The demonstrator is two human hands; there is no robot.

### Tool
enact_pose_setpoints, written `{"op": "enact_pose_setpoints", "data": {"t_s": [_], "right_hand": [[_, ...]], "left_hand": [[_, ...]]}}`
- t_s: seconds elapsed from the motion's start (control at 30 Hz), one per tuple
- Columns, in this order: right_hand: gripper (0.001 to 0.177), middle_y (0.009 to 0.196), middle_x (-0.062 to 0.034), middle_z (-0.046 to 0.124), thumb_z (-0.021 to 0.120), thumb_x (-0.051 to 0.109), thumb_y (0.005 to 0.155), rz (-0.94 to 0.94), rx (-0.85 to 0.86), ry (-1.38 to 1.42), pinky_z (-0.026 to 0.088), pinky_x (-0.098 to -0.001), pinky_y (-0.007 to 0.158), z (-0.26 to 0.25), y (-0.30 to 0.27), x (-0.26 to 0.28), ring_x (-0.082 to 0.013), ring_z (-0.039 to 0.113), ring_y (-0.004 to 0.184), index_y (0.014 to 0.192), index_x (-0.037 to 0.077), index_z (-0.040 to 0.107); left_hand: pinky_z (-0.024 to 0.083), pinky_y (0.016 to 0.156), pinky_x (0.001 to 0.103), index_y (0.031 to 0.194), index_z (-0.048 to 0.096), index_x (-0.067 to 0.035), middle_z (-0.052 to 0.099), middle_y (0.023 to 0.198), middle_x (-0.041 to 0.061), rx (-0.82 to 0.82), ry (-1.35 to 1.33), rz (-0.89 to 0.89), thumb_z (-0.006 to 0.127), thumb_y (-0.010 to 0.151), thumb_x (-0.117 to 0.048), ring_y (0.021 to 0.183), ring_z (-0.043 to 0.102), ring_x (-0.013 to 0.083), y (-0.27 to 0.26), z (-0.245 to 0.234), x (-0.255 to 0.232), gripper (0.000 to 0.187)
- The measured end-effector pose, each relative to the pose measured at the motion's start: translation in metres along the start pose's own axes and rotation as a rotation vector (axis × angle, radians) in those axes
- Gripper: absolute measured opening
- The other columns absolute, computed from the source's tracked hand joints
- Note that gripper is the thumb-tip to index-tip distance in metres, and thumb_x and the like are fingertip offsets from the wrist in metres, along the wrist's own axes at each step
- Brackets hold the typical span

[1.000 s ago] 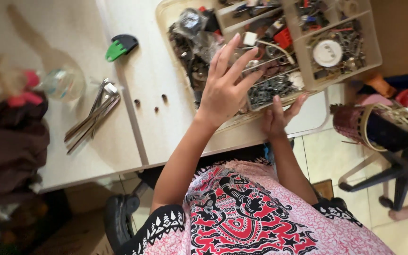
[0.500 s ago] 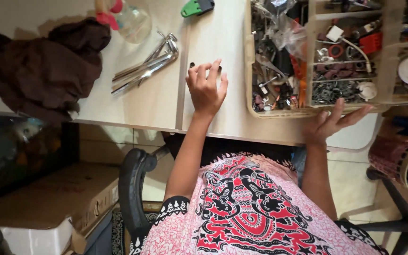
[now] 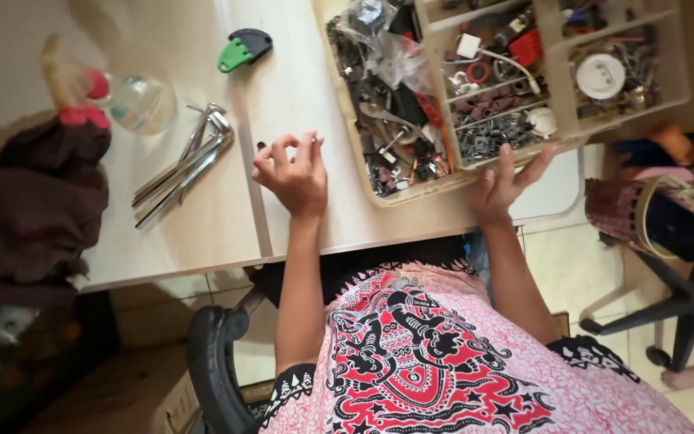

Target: The person organizes small metal parts from a plastic container on a table, then uses a hex key to tighten a screw on a green and black brake lever.

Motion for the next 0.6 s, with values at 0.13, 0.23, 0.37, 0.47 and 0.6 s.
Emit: {"op": "enact_pose_setpoints", "data": {"t_s": [0.13,0.23,0.37,0.47,0.6], "right_hand": [[0.041,0.174,-0.0181,0.0,0.051,0.012,0.113,-0.04,-0.063,0.03,0.008,-0.0563,0.132,0.0,-0.002,0.005,-0.0426,0.001,0.164,0.154,0.01,0.053],[0.039,0.174,-0.0184,0.0,0.051,0.011,0.114,-0.053,-0.058,0.031,0.007,-0.0583,0.131,-0.001,0.003,0.01,-0.0434,0.001,0.164,0.153,0.01,0.052],[0.039,0.174,-0.0164,0.0,0.051,0.011,0.113,-0.055,-0.053,0.048,0.006,-0.0605,0.131,-0.006,0.007,0.017,-0.0431,0.0,0.164,0.153,0.013,0.053],[0.04,0.174,-0.0156,0.001,0.051,0.01,0.112,-0.053,-0.053,0.05,0.006,-0.0622,0.131,-0.007,0.007,0.019,-0.0434,-0.001,0.164,0.152,0.013,0.053],[0.039,0.174,-0.0149,0.001,0.051,0.009,0.112,-0.055,-0.052,0.049,0.006,-0.0641,0.13,-0.003,0.007,0.013,-0.0447,-0.002,0.164,0.152,0.014,0.053]], "left_hand": [[0.043,0.089,0.039,0.11,0.078,-0.017,0.066,0.101,0.002,-0.015,-0.234,-0.03,0.084,0.093,-0.015,0.095,0.052,0.0233,0.018,-0.02,-0.017,0.019],[0.048,0.087,0.038,0.115,0.077,-0.014,0.067,0.104,0.005,-0.012,-0.371,0.024,0.08,0.094,-0.006,0.097,0.055,0.0249,0.03,-0.034,-0.048,0.023],[0.051,0.089,0.039,0.12,0.076,-0.01,0.067,0.107,0.007,0.084,-0.563,0.185,0.073,0.092,0.002,0.1,0.059,0.0252,0.043,-0.04,-0.107,0.03],[0.052,0.09,0.04,0.118,0.074,-0.008,0.068,0.109,0.009,0.177,-0.682,0.268,0.07,0.085,0.005,0.099,0.058,0.0292,0.046,-0.037,-0.142,0.035],[0.052,0.088,0.039,0.117,0.075,-0.008,0.069,0.105,0.009,0.244,-0.77,0.283,0.073,0.088,0.002,0.098,0.059,0.0292,0.053,-0.018,-0.168,0.03]]}}
Point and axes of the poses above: each hand's wrist, its own y-axis towards the middle knuckle, its own z-axis out of the palm, x = y × z, the point moved 10 cm from there along y, towards the middle knuckle
